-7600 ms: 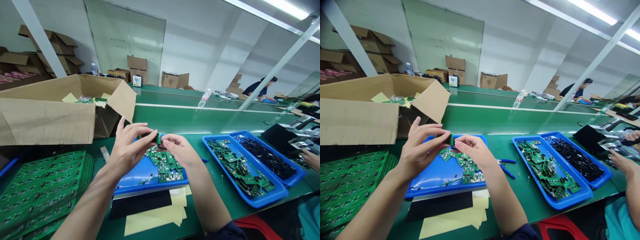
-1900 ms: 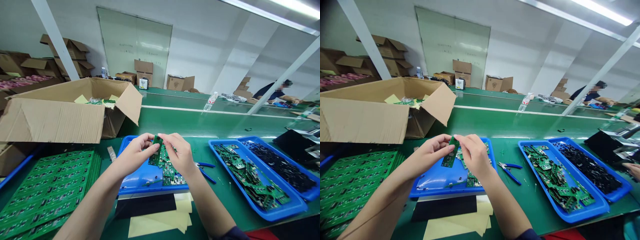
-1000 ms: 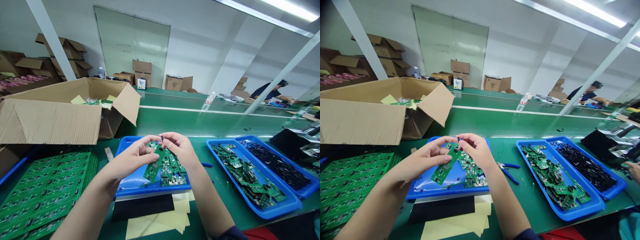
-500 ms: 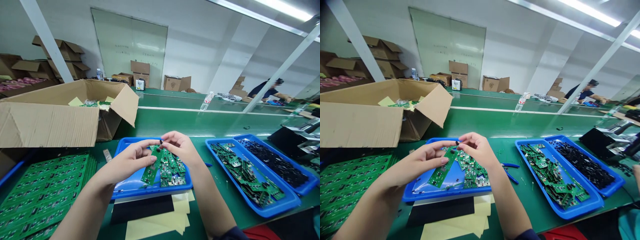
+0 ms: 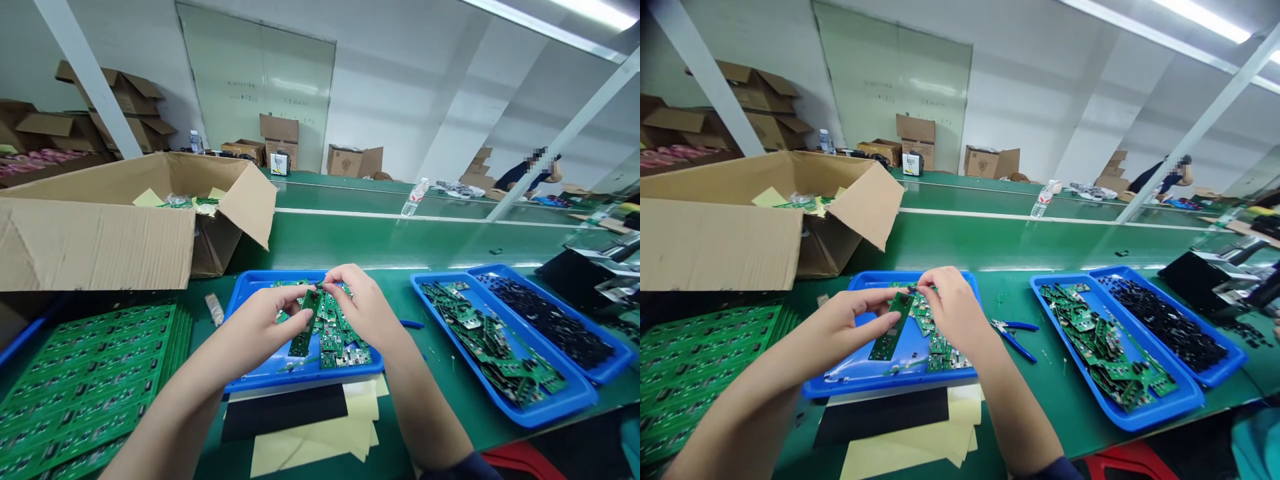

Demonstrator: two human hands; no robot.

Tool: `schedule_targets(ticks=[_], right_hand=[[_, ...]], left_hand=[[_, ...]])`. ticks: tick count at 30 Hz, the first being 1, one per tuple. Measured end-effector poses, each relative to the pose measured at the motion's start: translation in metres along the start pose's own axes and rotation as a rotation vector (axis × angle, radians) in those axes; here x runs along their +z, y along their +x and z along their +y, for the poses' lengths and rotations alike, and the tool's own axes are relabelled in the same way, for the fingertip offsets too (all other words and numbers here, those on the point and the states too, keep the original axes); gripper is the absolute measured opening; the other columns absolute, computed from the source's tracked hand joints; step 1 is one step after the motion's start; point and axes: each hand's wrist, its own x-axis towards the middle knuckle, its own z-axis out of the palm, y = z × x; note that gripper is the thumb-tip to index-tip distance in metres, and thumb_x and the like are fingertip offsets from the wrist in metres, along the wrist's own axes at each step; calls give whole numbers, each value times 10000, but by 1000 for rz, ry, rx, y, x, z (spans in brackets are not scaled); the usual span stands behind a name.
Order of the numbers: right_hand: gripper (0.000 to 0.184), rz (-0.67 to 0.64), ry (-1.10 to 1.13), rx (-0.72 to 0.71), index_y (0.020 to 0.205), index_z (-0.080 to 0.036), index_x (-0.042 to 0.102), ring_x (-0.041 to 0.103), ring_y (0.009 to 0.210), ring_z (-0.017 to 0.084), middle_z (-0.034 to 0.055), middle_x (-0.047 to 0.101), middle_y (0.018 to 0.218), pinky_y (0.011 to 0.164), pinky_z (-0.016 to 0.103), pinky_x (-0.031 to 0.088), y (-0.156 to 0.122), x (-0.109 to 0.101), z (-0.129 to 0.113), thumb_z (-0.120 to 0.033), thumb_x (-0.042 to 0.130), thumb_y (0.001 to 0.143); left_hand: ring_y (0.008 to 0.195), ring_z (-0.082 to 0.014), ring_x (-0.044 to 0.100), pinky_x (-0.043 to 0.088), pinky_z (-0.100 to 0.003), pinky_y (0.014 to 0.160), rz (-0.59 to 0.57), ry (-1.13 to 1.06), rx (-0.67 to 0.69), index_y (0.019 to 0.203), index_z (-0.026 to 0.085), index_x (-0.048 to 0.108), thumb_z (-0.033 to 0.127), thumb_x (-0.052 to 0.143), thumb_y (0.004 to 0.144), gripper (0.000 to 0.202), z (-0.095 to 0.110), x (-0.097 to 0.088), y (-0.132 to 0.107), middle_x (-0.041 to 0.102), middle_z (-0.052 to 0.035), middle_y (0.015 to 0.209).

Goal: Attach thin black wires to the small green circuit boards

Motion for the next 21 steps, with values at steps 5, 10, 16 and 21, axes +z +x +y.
schedule_targets(ticks=[5,10,16,21], right_hand=[[118,-6,22,-9,820,-193,532,557,870,174,56,580,897,784,322,449,0,0,-2,-189,440,893],[117,68,100,27,825,-193,535,562,807,155,36,584,839,741,291,461,-1,-9,2,-212,440,890],[21,210,247,-121,815,-199,575,616,865,162,42,648,878,783,312,500,-5,-1,-9,-188,557,817],[80,308,148,-209,768,-206,600,653,797,167,42,683,811,742,333,533,-5,12,-19,-156,554,812]], left_hand=[[535,-99,434,366,-212,498,-28,89,-7,870,186,628,394,417,850,298,4,-2,-5,560,25,646],[593,-131,531,435,-236,532,33,-56,-42,799,175,645,397,463,821,288,3,-10,-8,597,-1,659],[710,-172,602,505,-277,607,98,-364,-58,916,172,645,394,550,775,279,3,-7,-4,655,-32,765],[792,-196,613,518,-310,678,68,-412,-48,946,169,640,403,555,779,300,4,0,0,665,-44,813]])
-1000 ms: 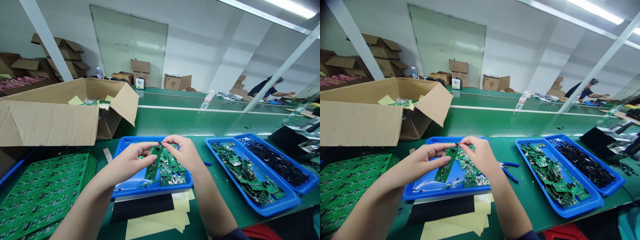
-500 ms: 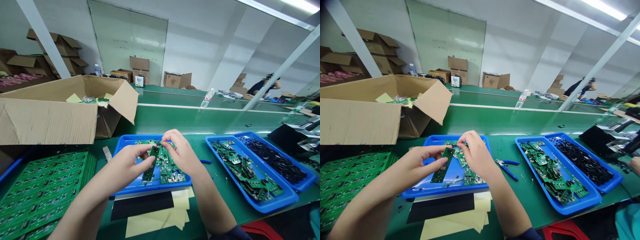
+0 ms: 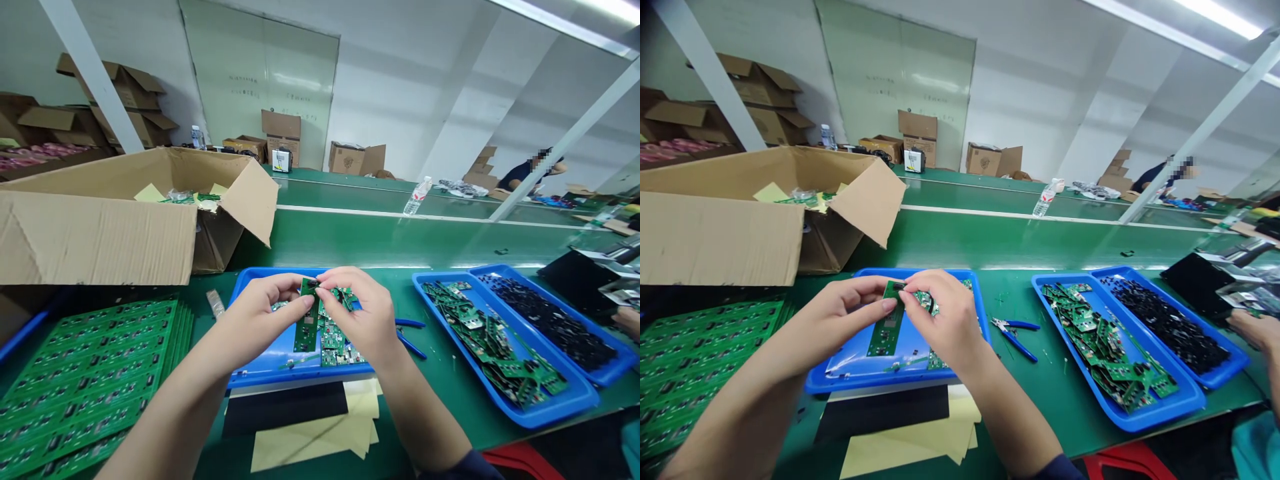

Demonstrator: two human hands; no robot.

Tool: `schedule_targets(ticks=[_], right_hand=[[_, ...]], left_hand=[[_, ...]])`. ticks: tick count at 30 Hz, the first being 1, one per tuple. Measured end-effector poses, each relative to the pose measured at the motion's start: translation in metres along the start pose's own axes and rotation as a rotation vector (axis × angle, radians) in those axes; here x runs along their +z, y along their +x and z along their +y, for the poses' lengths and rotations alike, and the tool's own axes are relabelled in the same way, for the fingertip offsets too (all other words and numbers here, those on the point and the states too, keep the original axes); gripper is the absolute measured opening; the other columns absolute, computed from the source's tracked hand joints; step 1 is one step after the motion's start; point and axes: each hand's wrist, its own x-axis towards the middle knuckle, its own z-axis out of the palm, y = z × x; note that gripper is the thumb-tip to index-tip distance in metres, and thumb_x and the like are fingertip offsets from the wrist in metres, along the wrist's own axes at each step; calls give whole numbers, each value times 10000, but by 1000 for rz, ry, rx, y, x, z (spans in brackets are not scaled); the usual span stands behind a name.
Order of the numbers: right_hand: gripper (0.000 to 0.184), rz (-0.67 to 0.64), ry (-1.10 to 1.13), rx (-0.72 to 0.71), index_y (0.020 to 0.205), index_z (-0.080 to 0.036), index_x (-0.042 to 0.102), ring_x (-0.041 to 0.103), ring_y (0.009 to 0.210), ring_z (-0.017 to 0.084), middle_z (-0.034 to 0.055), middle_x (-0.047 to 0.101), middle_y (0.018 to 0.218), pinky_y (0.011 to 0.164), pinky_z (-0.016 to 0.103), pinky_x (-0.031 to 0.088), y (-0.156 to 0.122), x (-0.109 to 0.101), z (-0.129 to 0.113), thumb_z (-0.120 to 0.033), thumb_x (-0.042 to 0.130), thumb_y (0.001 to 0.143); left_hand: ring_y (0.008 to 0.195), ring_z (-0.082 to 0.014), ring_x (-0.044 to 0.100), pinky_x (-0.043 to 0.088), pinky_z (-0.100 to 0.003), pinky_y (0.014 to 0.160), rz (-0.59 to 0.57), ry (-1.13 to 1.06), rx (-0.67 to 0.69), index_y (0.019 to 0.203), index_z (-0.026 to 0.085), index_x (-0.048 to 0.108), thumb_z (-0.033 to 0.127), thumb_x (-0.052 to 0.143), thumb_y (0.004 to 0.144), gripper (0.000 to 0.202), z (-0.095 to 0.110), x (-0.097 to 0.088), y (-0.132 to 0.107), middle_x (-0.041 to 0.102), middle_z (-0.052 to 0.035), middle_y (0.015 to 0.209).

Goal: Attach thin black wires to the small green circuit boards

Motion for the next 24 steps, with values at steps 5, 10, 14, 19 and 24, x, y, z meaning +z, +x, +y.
schedule_targets(ticks=[5,10,14,19,24], right_hand=[[100,33,-56,-52,757,-190,611,656,776,163,60,686,798,716,319,545,0,1,2,-131,549,810],[118,49,-80,-68,739,-199,600,653,757,159,51,679,778,693,319,551,1,1,1,-123,535,802],[128,51,-89,-78,728,-200,601,654,753,161,52,678,775,685,318,552,1,1,1,-117,533,798],[121,51,-88,-91,743,-193,606,652,763,164,61,675,788,689,316,553,-1,2,2,-106,540,795],[132,16,-121,-80,764,-203,615,644,792,167,56,668,810,728,328,546,-2,1,3,-125,523,820]], left_hand=[[766,-182,599,502,-306,677,4,58,13,941,177,644,399,503,816,291,0,1,0,650,-29,795],[768,-170,581,484,-295,704,24,74,60,918,178,647,388,489,822,279,-1,3,0,637,-16,789],[770,-165,576,470,-273,692,50,110,83,931,183,647,377,471,836,279,-2,4,1,635,-10,788],[738,-159,569,451,-248,651,110,179,112,854,180,647,370,447,835,277,-2,7,0,628,-3,737],[620,-143,509,393,-228,546,261,311,109,672,169,589,401,408,832,335,-3,15,3,554,2,616]])
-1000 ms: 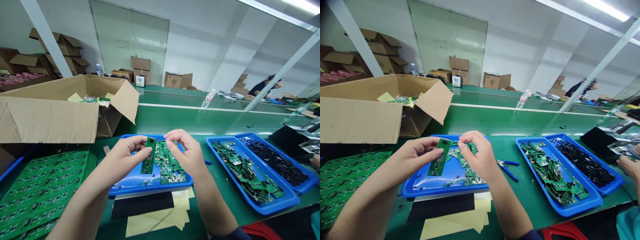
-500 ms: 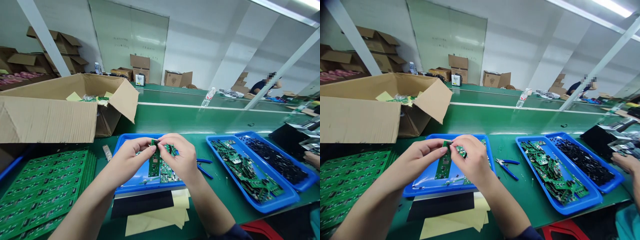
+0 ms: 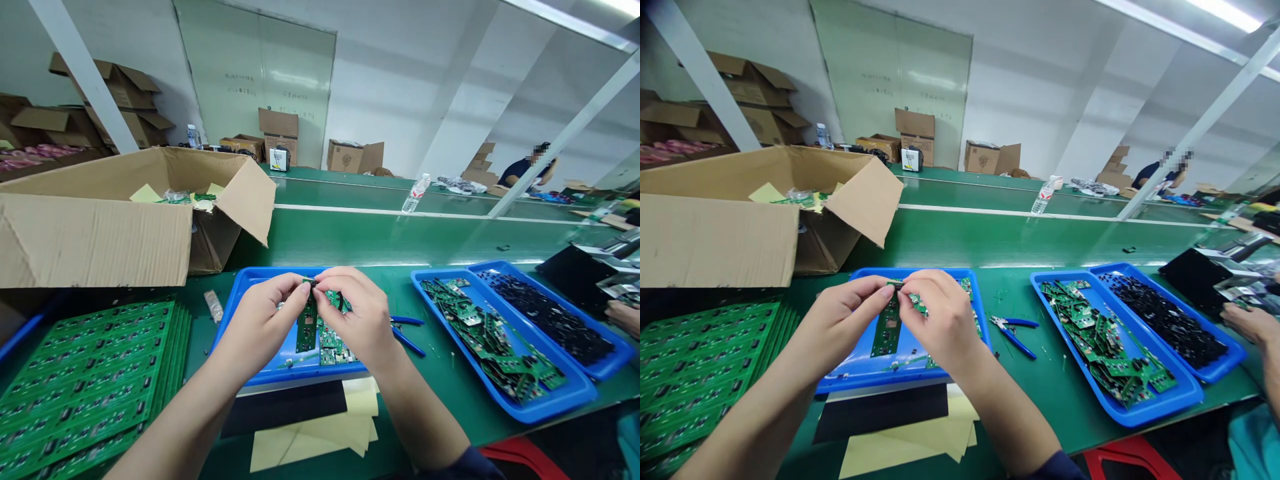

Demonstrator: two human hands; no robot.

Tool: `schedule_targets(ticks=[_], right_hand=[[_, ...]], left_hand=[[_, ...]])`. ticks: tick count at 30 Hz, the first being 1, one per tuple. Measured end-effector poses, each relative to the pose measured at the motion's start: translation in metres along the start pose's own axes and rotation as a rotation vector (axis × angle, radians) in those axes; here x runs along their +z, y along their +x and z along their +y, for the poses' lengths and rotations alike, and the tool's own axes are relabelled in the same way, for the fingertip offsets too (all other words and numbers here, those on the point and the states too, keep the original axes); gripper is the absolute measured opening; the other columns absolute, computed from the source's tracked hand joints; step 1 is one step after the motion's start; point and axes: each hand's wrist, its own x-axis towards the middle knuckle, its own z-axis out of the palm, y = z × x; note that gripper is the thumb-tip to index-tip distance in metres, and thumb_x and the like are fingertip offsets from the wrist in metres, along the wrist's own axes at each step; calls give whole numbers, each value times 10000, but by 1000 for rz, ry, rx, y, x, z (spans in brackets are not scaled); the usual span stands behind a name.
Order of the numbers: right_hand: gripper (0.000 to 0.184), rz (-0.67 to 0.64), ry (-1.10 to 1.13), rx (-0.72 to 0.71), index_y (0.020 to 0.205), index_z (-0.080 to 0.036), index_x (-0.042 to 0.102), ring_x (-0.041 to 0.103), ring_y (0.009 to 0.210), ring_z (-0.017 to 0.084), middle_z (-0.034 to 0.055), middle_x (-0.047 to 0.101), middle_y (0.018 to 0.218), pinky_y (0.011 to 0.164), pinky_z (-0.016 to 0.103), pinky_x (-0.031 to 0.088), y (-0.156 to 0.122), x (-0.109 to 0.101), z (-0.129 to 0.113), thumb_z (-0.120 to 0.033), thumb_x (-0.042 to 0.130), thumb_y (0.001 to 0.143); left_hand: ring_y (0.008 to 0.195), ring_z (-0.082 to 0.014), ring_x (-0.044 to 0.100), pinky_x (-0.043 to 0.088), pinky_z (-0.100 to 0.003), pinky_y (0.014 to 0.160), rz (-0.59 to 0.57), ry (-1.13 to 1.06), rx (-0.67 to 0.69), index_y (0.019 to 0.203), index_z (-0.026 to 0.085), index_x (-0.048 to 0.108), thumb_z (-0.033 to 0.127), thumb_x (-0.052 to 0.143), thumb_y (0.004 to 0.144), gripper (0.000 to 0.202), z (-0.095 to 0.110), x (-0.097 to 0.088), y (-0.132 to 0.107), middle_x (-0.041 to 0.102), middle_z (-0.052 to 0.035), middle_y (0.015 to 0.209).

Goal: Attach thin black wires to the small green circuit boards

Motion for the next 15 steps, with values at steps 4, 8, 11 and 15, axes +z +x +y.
schedule_targets(ticks=[4,8,11,15], right_hand=[[87,-25,19,66,802,-196,614,638,804,166,50,664,821,740,320,532,2,-4,0,-152,541,822],[106,-37,97,126,865,-196,628,638,770,146,30,677,821,695,287,527,4,-8,1,-158,535,833],[138,-25,98,130,881,-208,637,642,770,142,25,689,830,698,294,527,4,-8,1,-146,517,848],[148,-31,92,103,902,-209,635,641,775,138,22,694,839,705,292,530,3,-7,1,-136,517,850]], left_hand=[[594,-134,479,369,-223,529,66,39,10,658,173,570,418,394,839,352,-2,3,0,540,5,609],[619,-134,471,366,-218,545,63,-3,18,656,177,535,423,408,847,337,-4,2,0,501,15,603],[589,-125,430,358,-220,536,93,-14,10,648,175,521,426,396,851,346,-3,2,0,474,16,602],[586,-125,418,348,-220,531,102,-3,8,639,174,511,424,386,850,350,-3,2,1,478,11,614]])
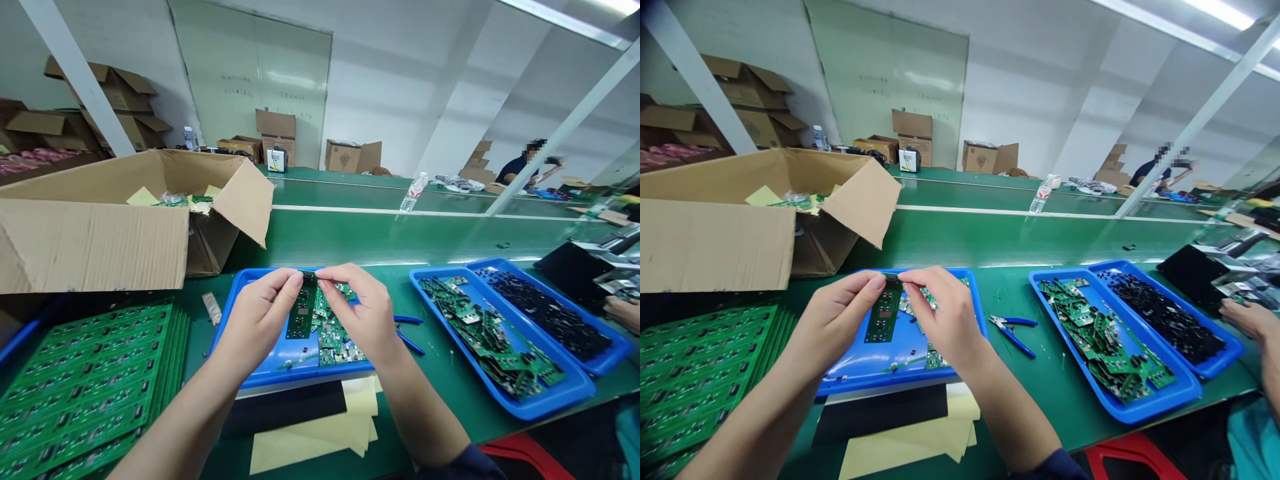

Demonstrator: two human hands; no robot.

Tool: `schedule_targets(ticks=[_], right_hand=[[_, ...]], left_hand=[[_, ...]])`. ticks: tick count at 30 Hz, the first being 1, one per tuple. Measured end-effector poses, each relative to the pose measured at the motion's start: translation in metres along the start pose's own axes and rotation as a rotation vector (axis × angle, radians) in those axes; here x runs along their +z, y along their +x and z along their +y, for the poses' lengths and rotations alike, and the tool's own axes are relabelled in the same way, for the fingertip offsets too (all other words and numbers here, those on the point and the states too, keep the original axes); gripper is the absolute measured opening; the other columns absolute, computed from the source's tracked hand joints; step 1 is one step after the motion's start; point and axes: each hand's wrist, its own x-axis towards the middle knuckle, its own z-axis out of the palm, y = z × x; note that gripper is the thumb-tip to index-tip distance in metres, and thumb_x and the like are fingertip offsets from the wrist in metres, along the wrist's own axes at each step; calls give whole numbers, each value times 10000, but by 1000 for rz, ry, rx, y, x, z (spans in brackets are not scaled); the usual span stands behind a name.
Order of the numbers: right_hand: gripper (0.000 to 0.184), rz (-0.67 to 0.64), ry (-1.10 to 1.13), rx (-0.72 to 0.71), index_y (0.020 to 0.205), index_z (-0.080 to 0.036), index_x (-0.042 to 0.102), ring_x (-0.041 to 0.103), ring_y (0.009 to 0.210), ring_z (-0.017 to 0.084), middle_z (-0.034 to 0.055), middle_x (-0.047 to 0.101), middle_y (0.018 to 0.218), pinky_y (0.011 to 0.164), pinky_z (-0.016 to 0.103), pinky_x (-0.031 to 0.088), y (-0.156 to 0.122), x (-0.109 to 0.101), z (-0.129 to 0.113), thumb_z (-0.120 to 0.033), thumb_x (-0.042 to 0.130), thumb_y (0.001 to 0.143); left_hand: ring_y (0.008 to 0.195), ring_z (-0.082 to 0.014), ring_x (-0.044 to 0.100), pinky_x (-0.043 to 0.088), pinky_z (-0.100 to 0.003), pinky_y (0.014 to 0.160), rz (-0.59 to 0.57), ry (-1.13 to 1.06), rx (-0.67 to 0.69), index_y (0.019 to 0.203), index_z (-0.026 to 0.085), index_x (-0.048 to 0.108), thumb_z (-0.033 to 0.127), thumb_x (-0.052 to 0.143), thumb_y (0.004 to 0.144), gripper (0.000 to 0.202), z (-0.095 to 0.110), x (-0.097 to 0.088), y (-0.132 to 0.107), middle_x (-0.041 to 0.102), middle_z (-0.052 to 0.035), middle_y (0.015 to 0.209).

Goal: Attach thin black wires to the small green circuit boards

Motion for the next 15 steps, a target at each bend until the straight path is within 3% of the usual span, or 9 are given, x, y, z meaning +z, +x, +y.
schedule_targets(ticks=[4,10,15], right_hand=[[186,-15,11,4,986,-223,622,640,761,140,21,688,834,723,306,533,-2,1,-2,-157,507,856],[93,-8,25,72,768,-193,624,621,667,128,14,676,735,637,266,519,-4,5,-8,-182,550,824],[108,-3,77,159,748,-195,617,609,638,121,2,664,712,622,254,513,-3,6,-4,-195,536,818]], left_hand=[[558,-115,401,336,-214,515,35,-1,-1,673,177,520,423,393,852,329,-2,1,1,451,27,592],[551,-117,420,340,-225,522,96,82,29,663,182,519,391,379,853,315,2,7,0,457,26,577],[576,-130,457,400,-250,631,121,153,76,649,193,530,381,369,853,320,3,9,0,517,20,594]])
